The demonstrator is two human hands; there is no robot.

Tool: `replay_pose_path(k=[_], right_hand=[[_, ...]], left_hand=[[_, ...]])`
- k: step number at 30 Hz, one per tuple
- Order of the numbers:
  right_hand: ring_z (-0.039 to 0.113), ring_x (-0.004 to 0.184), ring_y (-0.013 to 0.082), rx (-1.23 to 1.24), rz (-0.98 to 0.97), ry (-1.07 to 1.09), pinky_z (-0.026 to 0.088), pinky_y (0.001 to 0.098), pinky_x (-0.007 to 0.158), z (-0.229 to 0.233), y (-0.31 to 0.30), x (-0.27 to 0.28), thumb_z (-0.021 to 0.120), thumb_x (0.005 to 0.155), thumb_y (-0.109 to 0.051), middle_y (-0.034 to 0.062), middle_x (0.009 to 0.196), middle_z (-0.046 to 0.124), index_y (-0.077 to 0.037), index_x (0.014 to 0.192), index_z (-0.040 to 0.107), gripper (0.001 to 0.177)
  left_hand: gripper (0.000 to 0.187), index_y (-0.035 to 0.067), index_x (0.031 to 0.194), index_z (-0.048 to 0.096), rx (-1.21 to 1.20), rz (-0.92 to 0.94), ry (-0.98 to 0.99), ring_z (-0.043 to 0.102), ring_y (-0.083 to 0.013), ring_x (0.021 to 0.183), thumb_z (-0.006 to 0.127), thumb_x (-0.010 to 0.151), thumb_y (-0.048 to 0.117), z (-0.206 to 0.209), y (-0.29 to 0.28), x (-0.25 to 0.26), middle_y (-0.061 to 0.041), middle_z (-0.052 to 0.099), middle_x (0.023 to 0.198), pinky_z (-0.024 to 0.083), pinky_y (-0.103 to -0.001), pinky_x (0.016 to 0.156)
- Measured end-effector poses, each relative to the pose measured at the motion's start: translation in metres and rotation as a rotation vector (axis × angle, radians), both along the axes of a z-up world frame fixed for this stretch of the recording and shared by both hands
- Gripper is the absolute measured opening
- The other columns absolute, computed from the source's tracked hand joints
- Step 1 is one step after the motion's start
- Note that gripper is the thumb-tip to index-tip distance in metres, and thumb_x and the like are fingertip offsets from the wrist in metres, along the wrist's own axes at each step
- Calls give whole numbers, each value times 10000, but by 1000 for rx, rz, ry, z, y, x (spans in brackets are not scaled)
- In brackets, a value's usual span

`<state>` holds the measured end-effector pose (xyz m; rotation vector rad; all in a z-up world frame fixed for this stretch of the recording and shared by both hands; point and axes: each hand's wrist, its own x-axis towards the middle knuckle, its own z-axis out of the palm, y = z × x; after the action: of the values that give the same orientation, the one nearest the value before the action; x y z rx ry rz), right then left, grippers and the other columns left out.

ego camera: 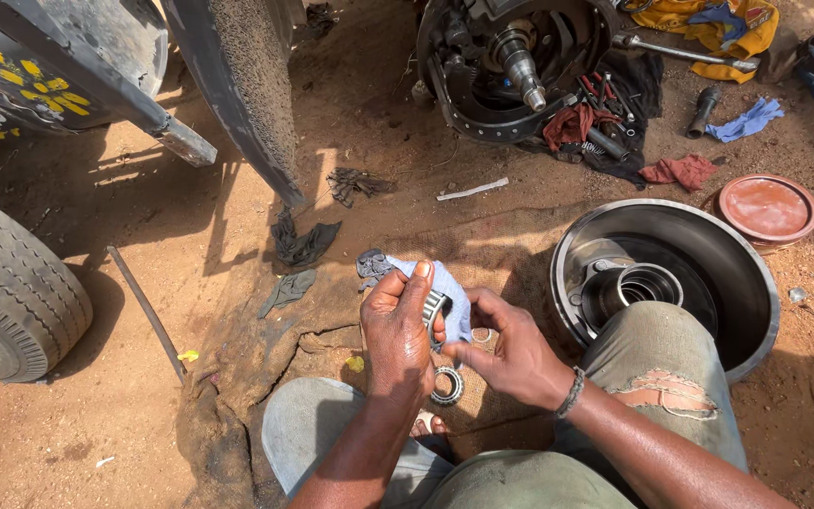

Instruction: The person cleans vehicle bearings by wiping them with a blue cloth and then sets them aside on a burlap-covered surface.

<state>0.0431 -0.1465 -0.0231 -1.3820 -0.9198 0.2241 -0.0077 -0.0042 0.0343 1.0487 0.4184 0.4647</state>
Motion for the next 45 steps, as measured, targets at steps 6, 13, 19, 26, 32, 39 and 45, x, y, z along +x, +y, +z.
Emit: replay_pose_path(k=[6,13,19,26,32,39,45], right_hand=[[541,611,104,-583,-160,84,480,293,575,9,-33,42,561,995,-162,21,649,573,-56,1089,712,207],[501,761,100,-362,61,156,454,282,667,25,-75,79,545,1089,-164,26,825,583,54,1022,712,282],[522,752,108,-428,-18,81,470,283,662,50,-47,52,530,1097,-190,38,839,599,52,1076,679,285],[546,742,118,-279,2,472,487,285,656,11,-48,35,513,1106,-221,53,855,618,50,1139,640,301],[567,734,126,67,-73,857,502,287,651,-11,-51,25,498,1113,-247,65,869,634,48,1192,607,325],[591,724,135,139,15,769,520,289,645,-13,-29,-16,480,1122,-278,80,885,653,46,1255,569,361],[612,715,143,191,72,672,535,290,640,-11,-6,-27,465,1129,-304,92,899,670,44,1309,536,398]], left_hand=[[246,45,818,669,128,-2,-1,483,-58,435,676,992,219,-2,10,4,0,587,597,387,-227,391],[268,47,789,642,150,-3,47,492,-53,448,707,982,222,-1,2,10,4,579,610,412,-226,389],[241,78,838,697,205,-182,98,495,-27,478,671,983,269,8,-21,28,39,598,649,429,-204,412],[234,62,977,713,266,-227,295,499,-56,456,660,976,291,-30,-7,35,26,575,626,390,-218,393],[502,4,1247,552,57,-231,317,562,-121,482,425,1020,434,-53,-3,15,-12,595,621,452,-268,411],[866,-59,1659,311,1129,-262,-208,329,-148,755,104,1082,553,-59,-44,-31,40,387,675,347,-328,862],[846,-98,1475,455,548,-146,-92,528,-240,1371,176,1095,605,-49,-40,2,-124,622,1347,391,-375,1157]])
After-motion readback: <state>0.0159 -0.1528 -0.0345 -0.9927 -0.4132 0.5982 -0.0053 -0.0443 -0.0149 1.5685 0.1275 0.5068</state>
